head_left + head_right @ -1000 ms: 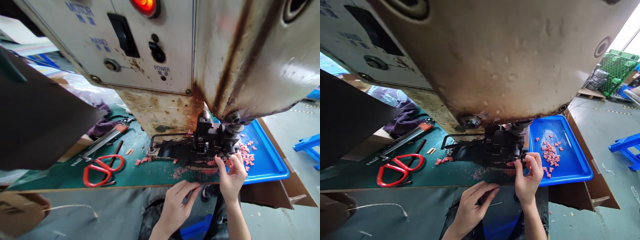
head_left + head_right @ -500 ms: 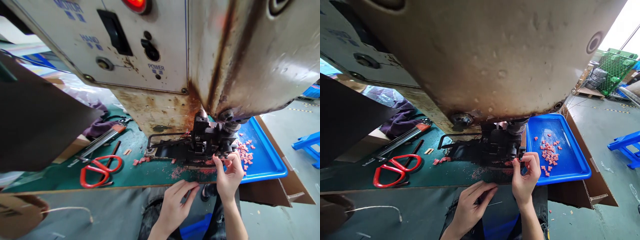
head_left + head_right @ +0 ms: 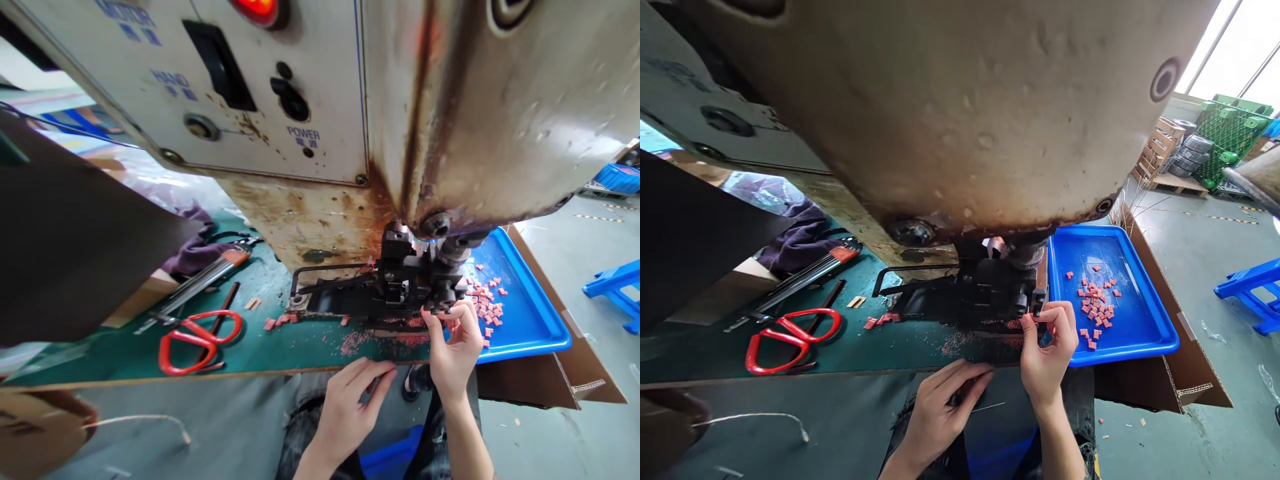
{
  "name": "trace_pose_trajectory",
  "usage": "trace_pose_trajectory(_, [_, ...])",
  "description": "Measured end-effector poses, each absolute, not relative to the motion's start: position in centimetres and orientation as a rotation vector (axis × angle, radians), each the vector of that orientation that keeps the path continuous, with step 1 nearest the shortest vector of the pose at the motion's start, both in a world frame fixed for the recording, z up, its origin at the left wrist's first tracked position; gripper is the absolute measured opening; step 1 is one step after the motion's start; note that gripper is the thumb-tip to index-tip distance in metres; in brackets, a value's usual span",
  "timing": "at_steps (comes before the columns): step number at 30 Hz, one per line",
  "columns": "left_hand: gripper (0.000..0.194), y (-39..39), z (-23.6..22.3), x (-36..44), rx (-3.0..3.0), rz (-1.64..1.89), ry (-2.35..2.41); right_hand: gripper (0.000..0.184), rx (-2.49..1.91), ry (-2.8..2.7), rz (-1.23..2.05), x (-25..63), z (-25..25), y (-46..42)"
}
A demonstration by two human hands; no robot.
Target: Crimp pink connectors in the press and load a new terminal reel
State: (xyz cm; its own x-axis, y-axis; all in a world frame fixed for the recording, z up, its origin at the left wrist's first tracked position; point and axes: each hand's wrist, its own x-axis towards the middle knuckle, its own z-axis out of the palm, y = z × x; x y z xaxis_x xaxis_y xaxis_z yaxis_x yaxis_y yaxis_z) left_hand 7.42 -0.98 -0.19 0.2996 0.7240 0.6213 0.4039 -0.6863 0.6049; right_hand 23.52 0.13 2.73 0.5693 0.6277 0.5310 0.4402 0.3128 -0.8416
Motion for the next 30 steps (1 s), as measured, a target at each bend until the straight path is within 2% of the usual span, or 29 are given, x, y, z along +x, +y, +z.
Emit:
trace_pose_trajectory(6, [0.015, -0.9, 0.4, 5.7, 2.215, 1.376, 1.044, 0.017, -1.270, -1.050, 0.088, 23.5, 2.4, 0.0])
trace_pose_trajectory(11, [0.016, 1.9, 0.6, -0.3, 2.274, 1.435, 1.544, 0.002, -1.194, -1.052, -0.028, 24.0, 2.0, -2.2])
trace_pose_trajectory(14, [0.024, 3.9, 0.4, -3.2, 2.339, 1.251, 1.862, 0.004, -1.178, -1.062, -0.068, 24.4, 2.1, -3.9])
trace_pose_trajectory(18, [0.024, 5.1, 0.2, -4.1, 2.310, 1.078, 1.854, 0.005, -1.166, -1.101, -0.061, 24.8, 2.3, -5.2])
trace_pose_trajectory(30, [0.019, 5.8, 0.9, -3.8, 2.187, 1.106, 1.956, 0.004, -1.186, -1.118, -0.109, 26.6, 2.5, -6.3])
